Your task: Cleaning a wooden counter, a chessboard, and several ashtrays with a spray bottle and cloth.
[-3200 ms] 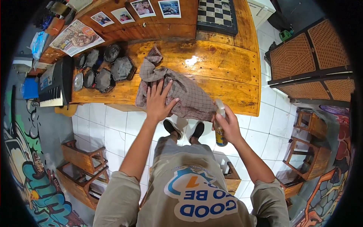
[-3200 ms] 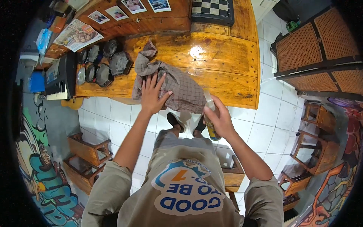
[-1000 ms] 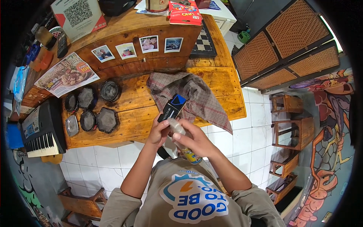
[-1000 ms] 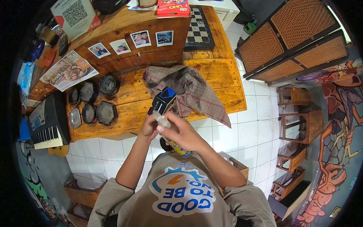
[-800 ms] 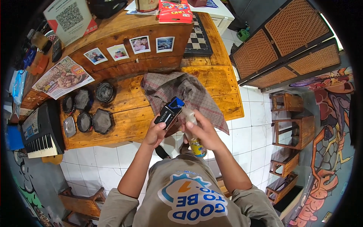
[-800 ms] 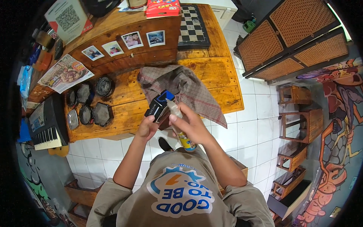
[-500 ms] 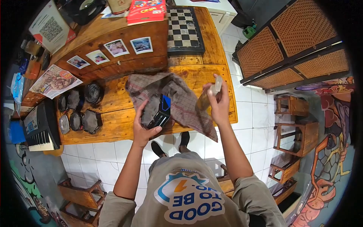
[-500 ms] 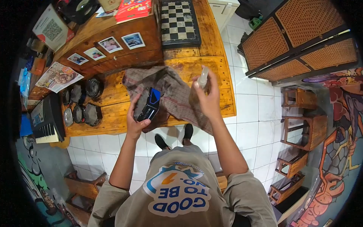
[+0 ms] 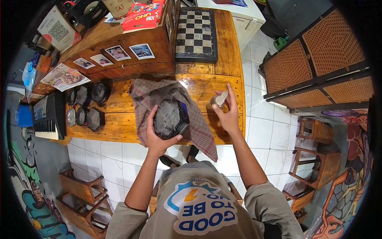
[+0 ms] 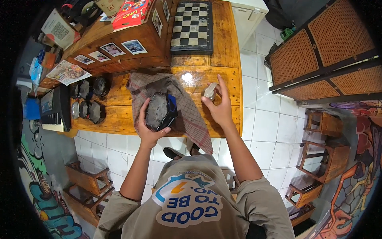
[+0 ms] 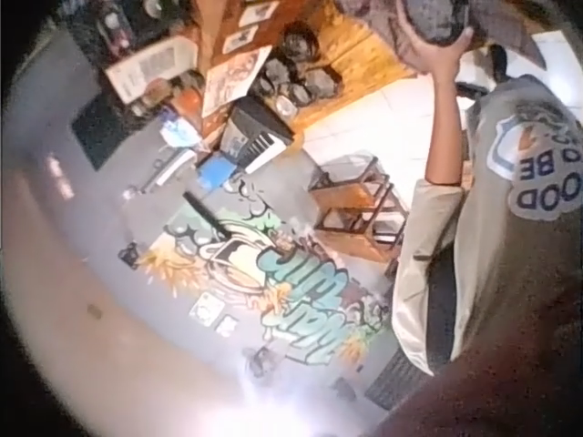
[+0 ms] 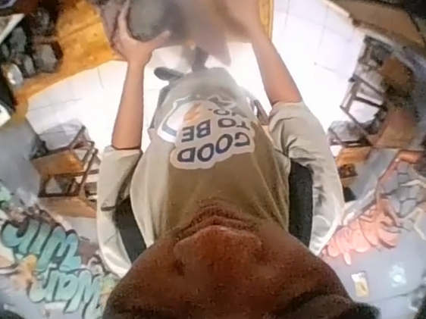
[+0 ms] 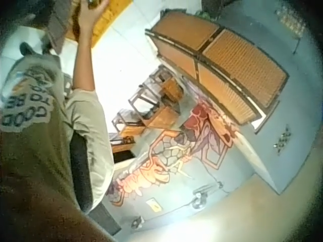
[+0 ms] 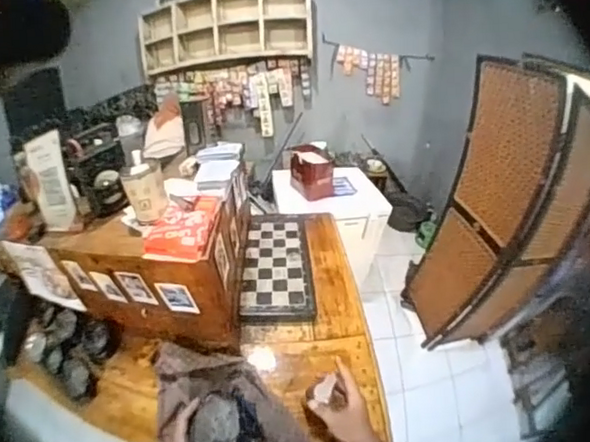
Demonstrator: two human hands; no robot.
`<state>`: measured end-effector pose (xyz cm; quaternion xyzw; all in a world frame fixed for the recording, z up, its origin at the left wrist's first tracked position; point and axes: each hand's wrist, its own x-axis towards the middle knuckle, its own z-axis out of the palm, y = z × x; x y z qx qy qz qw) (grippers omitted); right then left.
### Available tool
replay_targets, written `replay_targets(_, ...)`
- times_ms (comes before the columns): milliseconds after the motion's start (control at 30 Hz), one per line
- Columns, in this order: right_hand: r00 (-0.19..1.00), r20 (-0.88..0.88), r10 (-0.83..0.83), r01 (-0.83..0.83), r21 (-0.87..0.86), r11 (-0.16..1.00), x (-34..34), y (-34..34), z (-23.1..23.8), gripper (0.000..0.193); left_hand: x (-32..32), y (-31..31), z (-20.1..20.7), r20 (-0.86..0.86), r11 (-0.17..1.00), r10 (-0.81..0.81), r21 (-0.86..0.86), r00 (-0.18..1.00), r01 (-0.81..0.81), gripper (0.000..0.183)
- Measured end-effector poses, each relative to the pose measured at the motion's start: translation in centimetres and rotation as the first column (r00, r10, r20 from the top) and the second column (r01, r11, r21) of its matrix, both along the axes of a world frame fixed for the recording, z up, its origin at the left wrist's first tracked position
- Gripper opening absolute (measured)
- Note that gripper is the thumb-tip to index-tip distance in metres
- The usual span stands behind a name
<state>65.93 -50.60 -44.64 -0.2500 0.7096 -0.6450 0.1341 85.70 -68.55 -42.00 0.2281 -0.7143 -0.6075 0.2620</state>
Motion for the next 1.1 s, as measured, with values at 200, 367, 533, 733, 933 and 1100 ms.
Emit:
replay_targets(200, 0.924, -0.355, -0.142, 0.147, -0.011, 0.989, 4.0, 2.5, -1.7, 0.101, 0.4, 0.9, 1.2, 0.043, 0.999, -0.021, -0.039, 0.999, 0.023, 0.113)
replay_targets(367, 0.858, 0.407, 0.314, -0.064, -0.522, 0.851, 12.7, 0.2, 1.6, 0.098, 1.1, 3.0, 1.1, -0.018, 0.999, -0.041, -0.015, 0.999, 0.041, 0.122)
replay_targets(533, 0.462, 0.757, 0.462, 0.214, -0.601, 0.77, 11.5, -2.4, 3.3, 0.078, 0.5, 4.1, 3.5, 0.198, 0.923, -0.216, -0.278, 0.956, 0.266, 0.101)
replay_targets(733, 0.321, 0.812, 0.488, 0.242, -0.568, 0.787, 10.4, -0.6, 1.5, 0.076, 0.4, -3.3, 0.6, 0.31, 0.869, 0.113, -0.492, 0.944, 0.058, 0.067)
replay_targets(933, 0.235, 0.702, 0.673, 0.188, -0.712, 0.677, 11.9, -1.2, 2.7, 0.071, 0.8, -10.3, -4.2, 0.5, 0.322, 0.303, -0.855, 0.811, 0.407, 0.041)
replay_targets(1100, 0.352, 0.758, 0.549, 0.168, -0.628, 0.76, 13.8, -1.6, 3.7, 0.071, 1.4, -11.0, -1.2, 0.385, 0.356, 0.092, -0.874, 0.918, 0.331, 0.016)
